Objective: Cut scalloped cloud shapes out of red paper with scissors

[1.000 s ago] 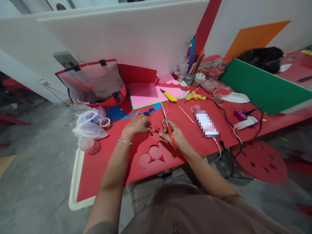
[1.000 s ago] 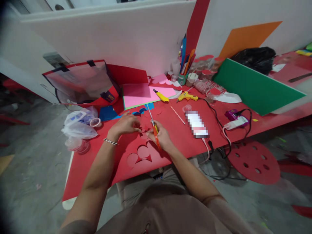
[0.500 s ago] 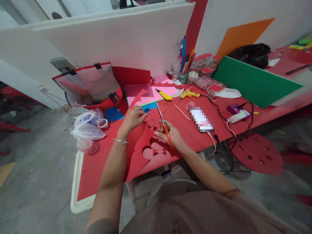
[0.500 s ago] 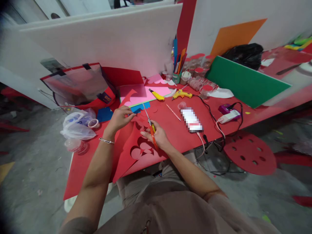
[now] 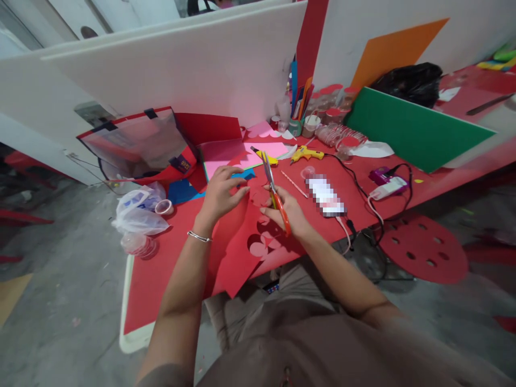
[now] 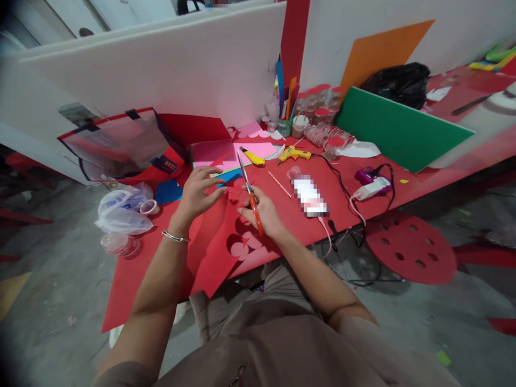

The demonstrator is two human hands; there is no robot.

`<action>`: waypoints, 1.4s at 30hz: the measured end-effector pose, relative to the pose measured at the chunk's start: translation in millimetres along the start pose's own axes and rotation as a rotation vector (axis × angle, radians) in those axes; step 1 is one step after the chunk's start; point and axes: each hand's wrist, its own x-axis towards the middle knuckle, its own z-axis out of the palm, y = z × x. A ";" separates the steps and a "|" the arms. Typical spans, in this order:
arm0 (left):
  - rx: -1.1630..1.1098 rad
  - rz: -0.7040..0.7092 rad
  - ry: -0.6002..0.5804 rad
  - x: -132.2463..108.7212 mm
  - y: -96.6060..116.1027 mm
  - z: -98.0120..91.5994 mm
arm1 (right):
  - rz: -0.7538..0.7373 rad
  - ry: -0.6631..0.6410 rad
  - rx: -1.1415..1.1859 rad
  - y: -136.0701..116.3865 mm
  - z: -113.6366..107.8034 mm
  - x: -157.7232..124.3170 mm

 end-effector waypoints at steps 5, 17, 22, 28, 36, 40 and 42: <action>-0.293 -0.027 -0.185 18.8 25.2 -5.7 | -0.075 -0.215 0.072 -45.9 -37.3 23.3; -0.398 -0.412 -0.555 12.8 29.7 -15.8 | -0.124 -0.220 0.209 -36.6 -26.8 41.0; -0.486 -0.621 -0.430 -1.5 14.4 -4.2 | -0.025 -0.175 0.264 -10.8 -23.4 58.7; -0.643 -0.786 -0.244 -34.3 -3.6 31.4 | 0.132 -0.193 0.473 38.4 -17.6 76.4; -0.553 -0.684 -0.215 -65.3 7.2 46.6 | 0.215 -0.119 0.520 61.3 -17.7 77.6; -0.492 -0.643 -0.144 -67.5 11.4 43.1 | 0.227 -0.115 0.500 60.8 -19.9 77.2; -0.481 -0.619 -0.112 -71.4 15.8 40.4 | 0.228 -0.134 0.443 56.7 -22.2 74.5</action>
